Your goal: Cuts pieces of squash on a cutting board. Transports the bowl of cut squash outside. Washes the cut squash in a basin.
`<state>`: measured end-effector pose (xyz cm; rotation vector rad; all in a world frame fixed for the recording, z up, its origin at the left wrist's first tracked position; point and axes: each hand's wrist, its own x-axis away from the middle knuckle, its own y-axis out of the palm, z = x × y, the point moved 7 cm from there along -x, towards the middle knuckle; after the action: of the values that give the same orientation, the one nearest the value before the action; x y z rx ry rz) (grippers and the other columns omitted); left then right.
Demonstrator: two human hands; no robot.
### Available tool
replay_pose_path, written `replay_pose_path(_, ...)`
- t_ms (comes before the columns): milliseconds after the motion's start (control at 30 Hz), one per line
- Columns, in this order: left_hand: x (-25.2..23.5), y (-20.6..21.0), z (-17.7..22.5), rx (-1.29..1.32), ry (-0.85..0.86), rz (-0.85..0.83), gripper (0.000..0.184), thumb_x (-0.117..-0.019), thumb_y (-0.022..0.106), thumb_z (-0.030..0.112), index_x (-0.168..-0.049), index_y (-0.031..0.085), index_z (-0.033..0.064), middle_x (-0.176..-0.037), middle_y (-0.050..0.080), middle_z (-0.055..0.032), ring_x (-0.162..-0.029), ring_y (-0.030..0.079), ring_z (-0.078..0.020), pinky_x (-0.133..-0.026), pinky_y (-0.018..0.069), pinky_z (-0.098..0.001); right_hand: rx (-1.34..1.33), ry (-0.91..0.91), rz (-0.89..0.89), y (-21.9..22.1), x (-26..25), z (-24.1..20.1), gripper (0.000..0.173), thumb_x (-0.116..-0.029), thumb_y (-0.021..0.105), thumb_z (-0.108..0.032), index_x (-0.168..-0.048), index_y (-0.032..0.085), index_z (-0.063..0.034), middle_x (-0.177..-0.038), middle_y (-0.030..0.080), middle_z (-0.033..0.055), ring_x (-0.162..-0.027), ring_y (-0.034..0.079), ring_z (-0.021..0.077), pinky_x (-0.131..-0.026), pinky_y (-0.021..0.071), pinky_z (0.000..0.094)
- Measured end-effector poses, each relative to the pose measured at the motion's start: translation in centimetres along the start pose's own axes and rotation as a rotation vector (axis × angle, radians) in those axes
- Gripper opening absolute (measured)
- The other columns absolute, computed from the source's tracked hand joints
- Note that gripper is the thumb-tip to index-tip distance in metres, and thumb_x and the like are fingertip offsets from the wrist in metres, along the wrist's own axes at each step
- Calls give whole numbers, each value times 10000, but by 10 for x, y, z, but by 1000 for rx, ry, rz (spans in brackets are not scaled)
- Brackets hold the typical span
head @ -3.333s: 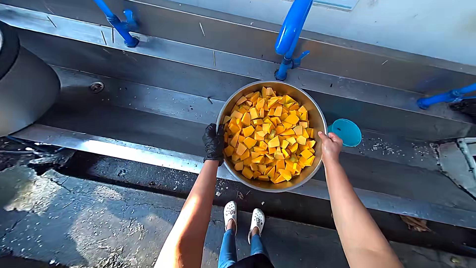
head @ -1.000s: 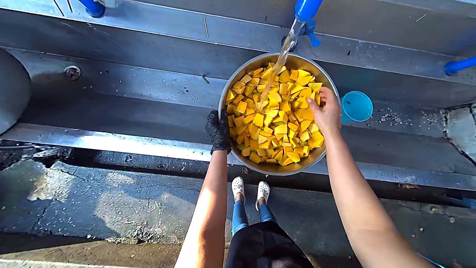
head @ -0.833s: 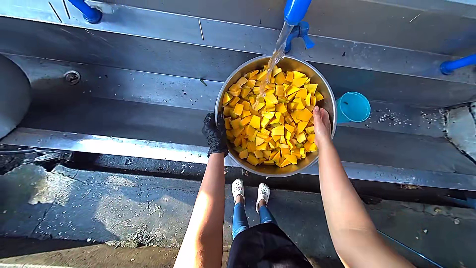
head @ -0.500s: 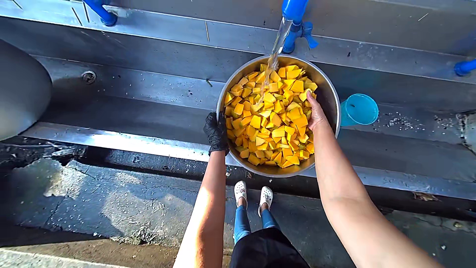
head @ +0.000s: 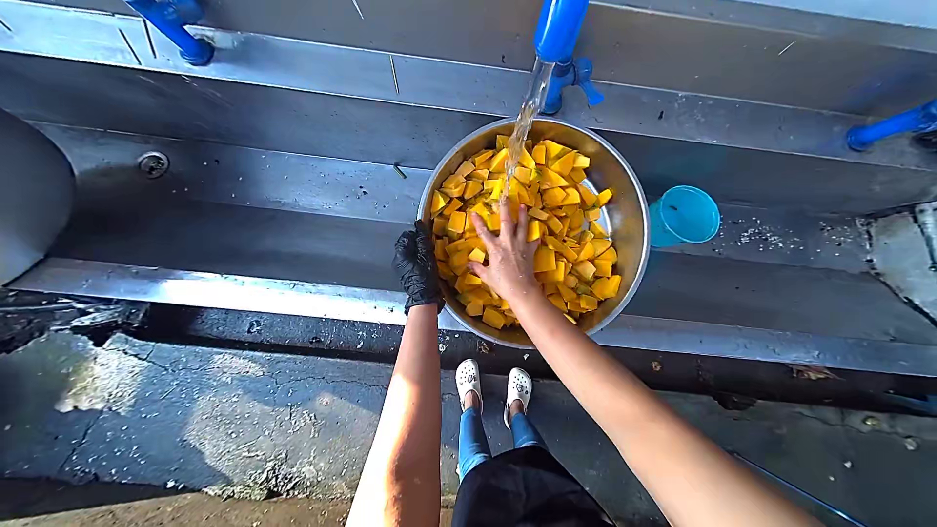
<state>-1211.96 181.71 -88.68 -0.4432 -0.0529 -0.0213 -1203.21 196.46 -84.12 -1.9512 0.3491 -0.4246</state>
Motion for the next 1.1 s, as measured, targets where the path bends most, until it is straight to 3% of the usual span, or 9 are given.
replay_pose_path(233,-2,2,-2,44,42,7,380,-1073,532,305,-873,599,-10,-725,516,-40,-668,504,-79,-680,458,-274,140,-37,-104,7,-64,18,918,-752,885,-320,-1564,458,-293,-1718,146,165,-1543,4,548,-1078,36,876)
replay_pose_path(367,-2,1,-2,56,9,10,364,-1071,536,292,-875,601,-8,-739,525,-42,-684,512,-80,-689,459,-277,91,37,-105,-19,-79,50,757,-818,838,-301,-1511,540,-245,-1708,193,156,-1528,87,559,-1082,197,818)
replay_pose_path(433,-1,0,0,31,8,14,369,-1072,534,291,-881,607,-17,-738,532,-49,-688,516,-87,-692,458,-283,68,63,-35,-37,-81,67,625,-788,837,-168,-1386,656,-166,-1681,262,155,-1451,299,551,-974,429,737)
replay_pose_path(533,-3,0,0,7,37,26,382,-1071,536,300,-875,610,-21,-734,536,-52,-683,518,-88,-694,459,-282,-48,130,-39,-65,-82,85,501,-856,771,-75,-1343,664,-121,-1630,327,226,-1326,506,506,-949,503,665)
replay_pose_path(667,-1,-1,3,-28,25,8,399,-1078,511,306,-886,597,-33,-754,535,-73,-705,523,-119,-714,457,-316,-234,219,-100,-105,-56,108,720,-931,764,-204,-1570,436,-189,-1508,488,254,-1380,476,446,-1107,379,642)
replay_pose_path(733,-1,-1,3,-32,27,18,402,-1077,514,314,-886,601,-29,-751,536,-71,-703,525,-116,-712,457,-315,-253,267,-81,-111,-30,132,790,-944,759,-294,-1603,348,-149,-1476,496,282,-1312,533,455,-1051,444,630)
replay_pose_path(900,-1,-1,3,-29,21,24,409,-1075,519,317,-882,602,-33,-740,535,-73,-690,518,-113,-700,452,-311,-505,548,84,-64,61,180,904,-969,681,-450,-1617,211,-30,-1620,302,285,-1485,334,445,-1179,313,622)
replay_pose_path(1000,-1,-1,4,-25,22,26,403,-1075,520,316,-880,594,-30,-735,528,-58,-686,512,-104,-694,448,-298,-631,703,252,-37,88,162,1041,-907,775,-395,-1629,132,-9,-1634,269,284,-1503,319,393,-1212,294,530)
replay_pose_path(1100,1,-1,6,3,35,30,394,-1072,531,307,-859,589,-19,-725,510,-40,-671,495,-78,-680,441,-268,-616,764,289,-23,82,133,1199,-815,859,-419,-1645,79,-44,-1614,240,337,-1492,282,473,-1195,293,584)
